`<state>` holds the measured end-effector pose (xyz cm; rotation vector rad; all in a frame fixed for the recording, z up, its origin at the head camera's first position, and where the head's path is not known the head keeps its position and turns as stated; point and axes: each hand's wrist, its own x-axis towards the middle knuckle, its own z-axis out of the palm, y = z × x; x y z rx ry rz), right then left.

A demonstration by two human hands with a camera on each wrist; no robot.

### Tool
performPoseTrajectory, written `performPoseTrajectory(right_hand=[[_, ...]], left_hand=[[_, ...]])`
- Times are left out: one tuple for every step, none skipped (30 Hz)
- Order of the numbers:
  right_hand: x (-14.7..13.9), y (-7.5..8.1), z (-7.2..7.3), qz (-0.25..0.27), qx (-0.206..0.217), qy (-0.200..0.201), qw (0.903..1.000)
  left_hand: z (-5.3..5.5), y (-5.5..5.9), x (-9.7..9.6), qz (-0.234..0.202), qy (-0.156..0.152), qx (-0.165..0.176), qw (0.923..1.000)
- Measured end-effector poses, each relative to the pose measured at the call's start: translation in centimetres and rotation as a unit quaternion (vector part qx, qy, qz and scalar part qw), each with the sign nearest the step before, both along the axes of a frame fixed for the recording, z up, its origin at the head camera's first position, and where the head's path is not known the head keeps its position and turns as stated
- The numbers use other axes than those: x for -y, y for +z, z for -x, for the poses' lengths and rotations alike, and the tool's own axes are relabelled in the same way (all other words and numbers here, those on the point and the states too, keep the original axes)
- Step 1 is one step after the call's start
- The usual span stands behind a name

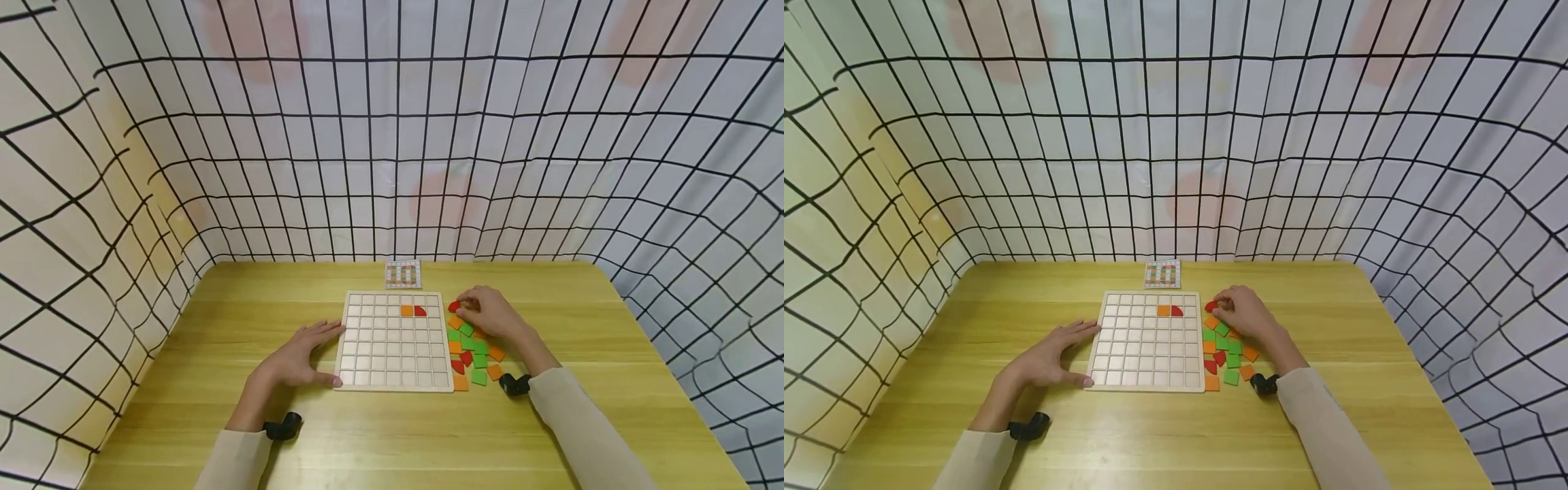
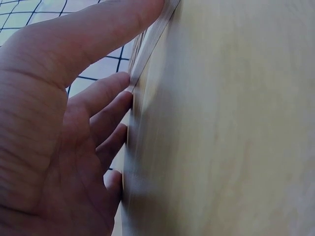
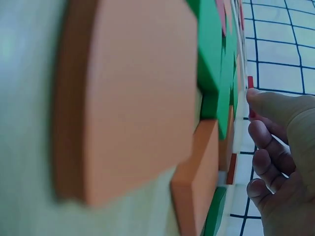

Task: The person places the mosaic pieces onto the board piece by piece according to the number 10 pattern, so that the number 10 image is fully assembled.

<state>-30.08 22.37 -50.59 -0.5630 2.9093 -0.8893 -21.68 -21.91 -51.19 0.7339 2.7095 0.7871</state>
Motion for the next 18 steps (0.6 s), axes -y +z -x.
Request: performPoseTrajectory(right_hand=[[0.1,0.1,-0.1,0.004,-0.002,0.0,1.0],[0.3,0.2,-0.2,0.007,-0.004,0.001,1.0],[0.5,0.3,-0.3,0.008,-0.006,0.001,0.9999],[0.7,0.4,-0.3,0.01,-0.008,0.001,0.9999],[0.8,0.5,-0.3,0.012,-0.008,0.0,0.9999],[1.0,0.5,-0.3,0.011,-0.009,-0.001,0.9999],[1.3,0.6,-0.4,0.014,-0.008,-0.002,0.9999],[1.5,0.7,-0.4,0.016,-0.007,-0.003,0.9998],[1.7,0.7,-0.5,0.017,-0.007,-0.001,0.9998],[2.0,0.8,-0.5,0.02,-0.008,0.001,0.9998],[2.2,0.8,-0.4,0.022,-0.008,0.003,0.9997],[2.5,0.9,-0.4,0.024,-0.008,0.006,0.9997],[2.8,0.9,-0.4,0.028,-0.008,0.01,0.9995],[3.2,1.0,-0.3,0.028,-0.008,0.014,0.9995],[3.5,1.0,-0.2,0.029,-0.009,0.017,0.9994],[3.9,1.0,-0.2,0.031,-0.009,0.018,0.9993],[4.3,1.0,-0.2,0.035,-0.008,0.019,0.9992],[4.7,1.0,-0.2,0.038,-0.007,0.021,0.999]], left_hand=[[0.0,0.0,0.0,-0.001,0.001,-0.001,1.0],[0.0,0.0,0.0,-0.001,0.001,-0.001,1.0],[0.0,0.0,-0.1,-0.002,0.0,-0.004,1.0],[0.0,0.0,-0.1,-0.001,0.001,-0.003,1.0],[0.0,0.0,-0.1,-0.002,0.001,-0.004,1.0],[0.0,0.0,-0.1,-0.003,0.0,-0.003,1.0],[-0.1,0.0,-0.1,-0.003,0.0,-0.003,1.0],[-0.1,0.0,-0.1,-0.003,-0.001,-0.003,1.0],[-0.1,-0.1,-0.1,-0.003,-0.002,-0.003,1.0],[-0.1,-0.1,-0.1,-0.002,-0.002,-0.001,1.0],[-0.1,-0.1,-0.1,-0.003,-0.002,-0.002,1.0],[-0.1,-0.1,-0.1,-0.003,-0.001,-0.001,1.0],[-0.1,-0.1,-0.1,-0.003,-0.002,-0.001,1.0],[0.0,0.0,-0.1,-0.004,-0.002,-0.001,1.0],[0.0,0.0,-0.1,-0.004,-0.001,0.0,1.0],[0.0,0.0,-0.1,-0.005,-0.001,0.0,1.0],[0.0,0.0,-0.1,-0.006,0.0,0.0,1.0],[0.0,0.0,-0.1,-0.006,0.0,0.001,1.0]])
